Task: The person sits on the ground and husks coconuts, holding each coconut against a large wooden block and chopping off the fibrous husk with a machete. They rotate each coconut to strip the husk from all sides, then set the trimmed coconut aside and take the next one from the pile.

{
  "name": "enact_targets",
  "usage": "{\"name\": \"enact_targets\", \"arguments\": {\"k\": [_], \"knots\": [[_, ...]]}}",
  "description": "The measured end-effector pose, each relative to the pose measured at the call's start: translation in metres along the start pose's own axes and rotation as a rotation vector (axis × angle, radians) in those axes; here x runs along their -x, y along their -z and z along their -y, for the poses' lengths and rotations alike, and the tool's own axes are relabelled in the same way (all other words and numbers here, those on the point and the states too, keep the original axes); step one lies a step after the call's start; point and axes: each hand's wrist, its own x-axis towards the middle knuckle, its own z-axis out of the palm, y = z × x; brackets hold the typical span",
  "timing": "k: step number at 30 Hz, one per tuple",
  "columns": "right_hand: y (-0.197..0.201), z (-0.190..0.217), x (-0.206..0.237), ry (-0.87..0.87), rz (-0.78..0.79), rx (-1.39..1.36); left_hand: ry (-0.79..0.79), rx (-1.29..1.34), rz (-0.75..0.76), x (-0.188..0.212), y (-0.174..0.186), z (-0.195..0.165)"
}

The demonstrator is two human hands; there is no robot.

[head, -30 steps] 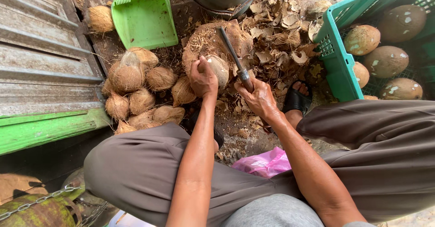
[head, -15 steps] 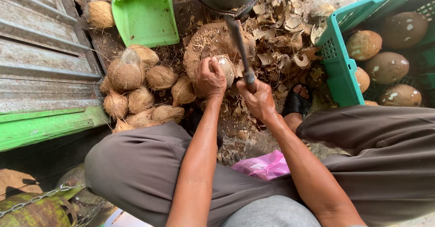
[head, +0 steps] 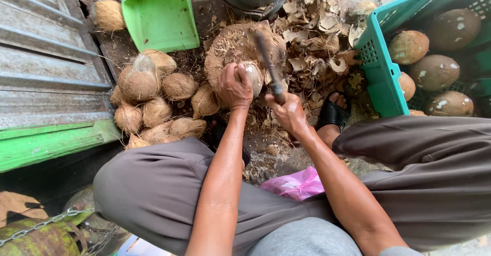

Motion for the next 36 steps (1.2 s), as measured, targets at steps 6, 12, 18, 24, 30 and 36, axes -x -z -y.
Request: {"name": "enact_targets", "arguments": {"k": [6, 12, 18, 24, 30, 36], "knots": [[0.003, -0.005, 0.006, 0.214, -0.05, 0.131, -0.146, 0.023, -0.179, 0.004, 0.001, -0.005], [-0.008, 0.005, 0.006, 0.27, -0.091, -0.072, -0.082, 0.04, -0.135, 0.004, -0.002, -0.001], [-0.005, 0.01, 0.005, 0.14, -0.019, 0.248, -0.047, 0.046, -0.038, 0.002, -0.002, 0.006], [0.01, 0.004, 0.003, 0.154, 0.023, 0.172, -0.086, 0.062, -0.031, 0.005, 0.002, 0.003], [-0.009, -0.011, 0.001, 0.144, 0.075, 0.074, 0.104, 0.098, 0.056, 0.004, 0.01, -0.006], [0.001, 0.004, -0.004, -0.096, 0.064, 0.172, -0.047, 0.043, -0.061, 0.003, 0.01, -0.008]]}}
